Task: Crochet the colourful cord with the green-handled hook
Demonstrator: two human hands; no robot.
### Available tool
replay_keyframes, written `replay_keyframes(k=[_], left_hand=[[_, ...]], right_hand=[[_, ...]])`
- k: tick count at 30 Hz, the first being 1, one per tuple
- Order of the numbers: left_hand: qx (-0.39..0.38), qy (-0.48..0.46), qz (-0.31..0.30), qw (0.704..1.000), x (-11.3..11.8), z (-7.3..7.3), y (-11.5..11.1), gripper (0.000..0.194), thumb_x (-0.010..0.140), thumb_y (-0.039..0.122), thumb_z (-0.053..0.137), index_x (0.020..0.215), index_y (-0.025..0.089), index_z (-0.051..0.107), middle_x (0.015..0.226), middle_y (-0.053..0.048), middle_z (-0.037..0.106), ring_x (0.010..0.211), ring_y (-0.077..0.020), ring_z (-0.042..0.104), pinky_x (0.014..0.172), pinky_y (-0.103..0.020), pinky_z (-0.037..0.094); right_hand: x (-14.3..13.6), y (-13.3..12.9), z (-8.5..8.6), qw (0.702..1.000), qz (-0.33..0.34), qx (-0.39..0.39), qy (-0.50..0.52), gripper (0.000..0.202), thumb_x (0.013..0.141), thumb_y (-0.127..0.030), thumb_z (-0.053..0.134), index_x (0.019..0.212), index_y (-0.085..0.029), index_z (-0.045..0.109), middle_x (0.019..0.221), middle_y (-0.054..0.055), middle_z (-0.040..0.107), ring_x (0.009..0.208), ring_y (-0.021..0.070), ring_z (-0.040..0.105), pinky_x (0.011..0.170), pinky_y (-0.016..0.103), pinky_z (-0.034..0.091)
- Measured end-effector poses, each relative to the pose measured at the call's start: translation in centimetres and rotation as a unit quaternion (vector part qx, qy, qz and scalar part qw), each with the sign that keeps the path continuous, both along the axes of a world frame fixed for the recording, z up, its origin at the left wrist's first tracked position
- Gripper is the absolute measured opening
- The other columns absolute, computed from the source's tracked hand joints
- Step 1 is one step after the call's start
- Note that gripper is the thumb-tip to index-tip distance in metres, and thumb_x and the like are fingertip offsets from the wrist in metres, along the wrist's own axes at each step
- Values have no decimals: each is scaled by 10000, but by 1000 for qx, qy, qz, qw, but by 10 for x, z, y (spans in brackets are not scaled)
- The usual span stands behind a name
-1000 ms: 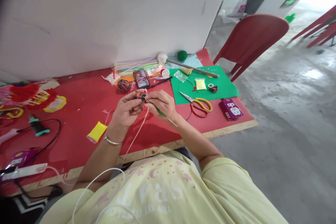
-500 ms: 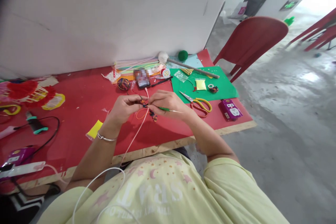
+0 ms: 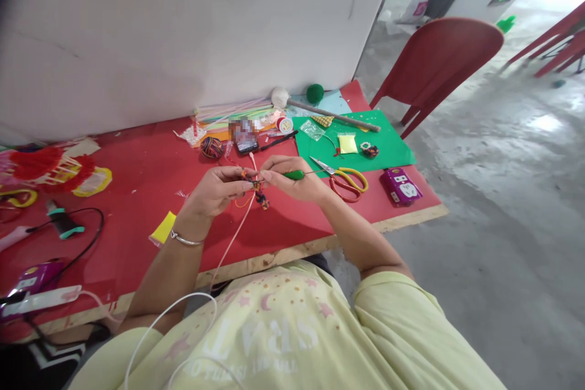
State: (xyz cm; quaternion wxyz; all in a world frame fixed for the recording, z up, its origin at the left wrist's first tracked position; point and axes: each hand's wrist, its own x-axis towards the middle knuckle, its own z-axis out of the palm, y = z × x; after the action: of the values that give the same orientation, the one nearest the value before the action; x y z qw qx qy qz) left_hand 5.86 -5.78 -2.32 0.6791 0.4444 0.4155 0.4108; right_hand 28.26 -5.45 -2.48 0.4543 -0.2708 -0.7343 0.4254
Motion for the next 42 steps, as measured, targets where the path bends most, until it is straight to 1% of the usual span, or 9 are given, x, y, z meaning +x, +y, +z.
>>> replay_keyframes(k=[3, 7, 10, 12, 15, 18, 22, 34, 42], left_hand=[[13, 17, -26, 999, -5, 1, 1, 316, 554, 202, 958, 842, 125, 852, 638, -48, 704, 462, -59, 464, 438, -205, 311], [-22, -26, -79, 996, -7, 1, 2, 293, 571, 229, 957, 826, 131, 853, 586, -32, 668, 434, -55, 434, 411, -197, 302], [-30, -92, -51, 994, 1, -1, -2, 320, 530, 207, 963, 824, 145, 855, 734, -72, 747, 517, -78, 541, 458, -196, 370], [-7, -125, -1, 992, 11, -3, -5, 338, 548, 202, 949, 873, 167, 862, 816, -80, 768, 586, -98, 600, 495, -198, 403], [57, -139, 106, 983, 25, -9, -9, 375, 626, 169, 903, 995, 212, 859, 675, 4, 668, 514, -48, 497, 461, -170, 315], [95, -140, 148, 974, 29, -12, -11, 431, 652, 140, 858, 1075, 215, 843, 650, 37, 608, 477, -26, 395, 441, -175, 264], [89, -143, 142, 975, 24, -10, -12, 419, 657, 142, 808, 1073, 194, 837, 608, 46, 579, 454, -30, 368, 431, -182, 253], [106, -98, 151, 978, 13, -9, -7, 405, 624, 166, 849, 1028, 195, 844, 602, 42, 577, 462, -36, 379, 430, -191, 249], [96, -108, 136, 980, 7, -7, -2, 361, 649, 149, 813, 1006, 192, 842, 600, 34, 575, 481, -46, 404, 428, -180, 257]], right_hand=[[6, 2, -1, 999, 23, -40, 8, 300, 967, -414, 682, 821, -196, 828, 913, 79, 756, 771, 172, 702, 692, 298, 563], [5, 7, -14, 983, 52, -155, 83, 317, 920, -449, 731, 779, -175, 808, 859, 64, 754, 735, 156, 697, 683, 274, 548], [-11, 4, -28, 949, 53, -256, 179, 364, 874, -520, 748, 755, -178, 783, 740, 28, 710, 656, 120, 640, 629, 237, 501], [-29, -3, -36, 917, 13, -304, 259, 387, 867, -578, 723, 786, -202, 771, 664, -5, 657, 614, 109, 597, 610, 229, 486], [-53, -16, -42, 907, -142, -262, 299, 374, 900, -589, 683, 853, -228, 771, 743, 0, 679, 656, 120, 596, 615, 238, 490], [-66, -26, -41, 920, -240, -165, 262, 377, 957, -568, 622, 885, -236, 785, 895, 33, 722, 751, 140, 635, 641, 254, 512], [-68, -30, -35, 939, -222, -139, 224, 401, 979, -578, 585, 923, -242, 795, 881, 34, 723, 747, 144, 649, 625, 256, 514], [-64, -23, -33, 936, -206, -161, 235, 349, 966, -538, 624, 907, -246, 805, 810, 25, 723, 734, 144, 661, 601, 252, 499], [-62, -20, -29, 931, -211, -186, 231, 424, 930, -609, 628, 879, -229, 809, 782, 34, 734, 710, 152, 651, 574, 258, 491]])
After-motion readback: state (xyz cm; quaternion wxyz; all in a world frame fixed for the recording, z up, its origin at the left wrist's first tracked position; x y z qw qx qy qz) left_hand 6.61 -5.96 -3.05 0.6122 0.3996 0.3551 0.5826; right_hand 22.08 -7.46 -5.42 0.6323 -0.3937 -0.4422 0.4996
